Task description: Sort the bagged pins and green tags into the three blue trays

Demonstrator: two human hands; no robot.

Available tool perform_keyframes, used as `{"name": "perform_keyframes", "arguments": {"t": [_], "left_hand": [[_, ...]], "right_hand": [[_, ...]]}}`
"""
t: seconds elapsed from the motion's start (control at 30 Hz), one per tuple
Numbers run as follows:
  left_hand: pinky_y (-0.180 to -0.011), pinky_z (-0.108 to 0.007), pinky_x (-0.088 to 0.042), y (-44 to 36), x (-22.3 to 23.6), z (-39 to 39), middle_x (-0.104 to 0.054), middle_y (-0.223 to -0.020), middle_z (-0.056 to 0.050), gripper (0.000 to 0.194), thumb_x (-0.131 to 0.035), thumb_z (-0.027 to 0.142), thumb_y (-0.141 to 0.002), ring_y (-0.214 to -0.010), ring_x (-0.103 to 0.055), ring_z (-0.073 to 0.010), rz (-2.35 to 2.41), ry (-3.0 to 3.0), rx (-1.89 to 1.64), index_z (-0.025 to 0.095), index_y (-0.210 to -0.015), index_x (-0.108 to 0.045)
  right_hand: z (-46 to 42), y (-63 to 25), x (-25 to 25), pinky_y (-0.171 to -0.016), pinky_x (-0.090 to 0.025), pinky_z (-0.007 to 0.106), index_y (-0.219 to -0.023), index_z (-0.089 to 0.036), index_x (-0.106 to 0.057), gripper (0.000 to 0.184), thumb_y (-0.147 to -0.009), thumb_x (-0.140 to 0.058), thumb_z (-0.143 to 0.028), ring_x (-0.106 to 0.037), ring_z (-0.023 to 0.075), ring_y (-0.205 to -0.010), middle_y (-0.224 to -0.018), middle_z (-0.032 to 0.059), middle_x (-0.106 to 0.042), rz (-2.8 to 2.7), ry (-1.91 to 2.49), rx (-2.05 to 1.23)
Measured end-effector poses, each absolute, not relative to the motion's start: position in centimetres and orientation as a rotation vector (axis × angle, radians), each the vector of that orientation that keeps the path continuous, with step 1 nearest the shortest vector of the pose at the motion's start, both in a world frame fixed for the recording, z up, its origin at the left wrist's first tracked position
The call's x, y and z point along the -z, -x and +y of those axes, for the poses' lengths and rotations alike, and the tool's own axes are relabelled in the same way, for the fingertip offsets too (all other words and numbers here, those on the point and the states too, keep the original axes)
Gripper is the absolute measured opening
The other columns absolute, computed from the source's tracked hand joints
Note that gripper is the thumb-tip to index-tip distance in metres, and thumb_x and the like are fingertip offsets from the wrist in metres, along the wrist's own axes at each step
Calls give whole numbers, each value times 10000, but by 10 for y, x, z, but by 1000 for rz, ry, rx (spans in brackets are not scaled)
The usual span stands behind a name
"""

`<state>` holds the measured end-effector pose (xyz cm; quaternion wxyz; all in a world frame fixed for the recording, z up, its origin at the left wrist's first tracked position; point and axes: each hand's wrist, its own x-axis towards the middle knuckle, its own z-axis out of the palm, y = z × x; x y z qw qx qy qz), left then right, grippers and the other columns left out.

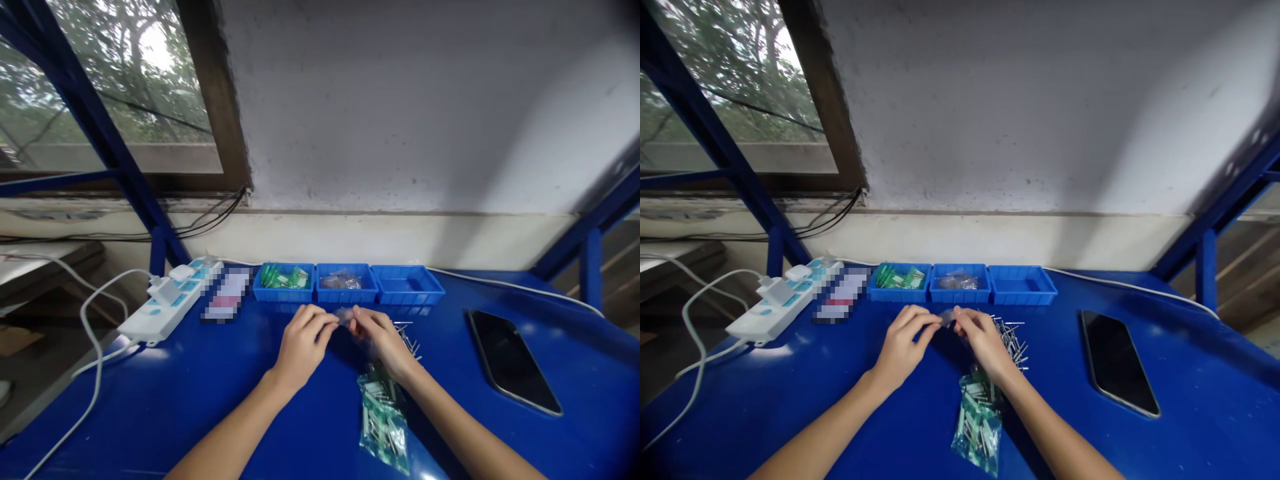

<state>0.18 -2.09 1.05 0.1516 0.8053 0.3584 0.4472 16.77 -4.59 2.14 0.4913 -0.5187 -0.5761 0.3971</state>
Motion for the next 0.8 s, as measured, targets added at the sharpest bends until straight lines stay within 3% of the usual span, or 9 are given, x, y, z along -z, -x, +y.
{"name": "perform_keyframes", "arguments": {"t": [0.13,0.27,0.4,0.5,0.6,0.7,0.8], "left_hand": [[-801,-326,-450,-8,-6,-29,-619,-945,-52,202,-474,208,-897,-891,-534,-186,958,-2565,-1149,224,-995,-650],[-916,-421,-431,-12,-13,-41,-573,-1187,-71,328,-496,356,-883,-1086,-489,-238,895,-2594,-876,247,-1184,-568],[-1020,-551,-304,-16,-22,-60,-361,-1434,-67,629,-508,578,-807,-1294,-313,-305,599,-2681,-536,323,-1363,-363],[-1041,-602,-221,-23,-22,-69,-254,-1491,-45,583,-467,571,-835,-1353,-220,-308,441,-2724,-335,387,-1369,-321],[-1039,-615,-211,-25,-18,-69,-321,-1460,-53,467,-403,516,-890,-1338,-268,-298,487,-2727,-253,393,-1340,-373],[-1055,-581,-230,-19,-17,-59,-352,-1441,-49,435,-365,363,-937,-1312,-321,-268,624,-2727,-282,373,-1370,-326],[-1064,-542,-258,-12,-17,-43,-268,-1486,-39,507,-316,235,-944,-1349,-249,-254,781,-2703,-362,338,-1426,-194]], "right_hand": [[-38,-173,-16,-509,-355,248,-649,-153,-582,282,-738,-608,-419,-448,114,-509,-536,-19,-497,-1189,1238,-1012],[-30,-202,-34,-575,-389,255,-804,-167,-567,234,-723,-616,-381,-492,124,-619,-721,3,-560,-1018,1212,-713],[-28,-228,-77,-698,-431,312,-906,-180,-571,160,-783,-594,-281,-542,156,-752,-842,31,-570,-878,1051,146],[-23,-227,-95,-759,-436,367,-944,-201,-593,150,-809,-530,-181,-552,194,-835,-884,52,-587,-1259,1139,475],[-18,-220,-86,-805,-429,421,-992,-205,-617,205,-812,-522,-181,-555,234,-905,-914,74,-620,-1902,1299,326],[-26,-225,-61,-858,-426,443,-1099,-203,-583,275,-862,-498,-313,-557,237,-963,-1029,89,-615,-2126,1343,22],[-52,-246,-33,-967,-362,503,-1292,-224,-454,541,-823,-532,-482,-456,290,-1178,-1282,125,-496,-2240,1376,-172]]}}
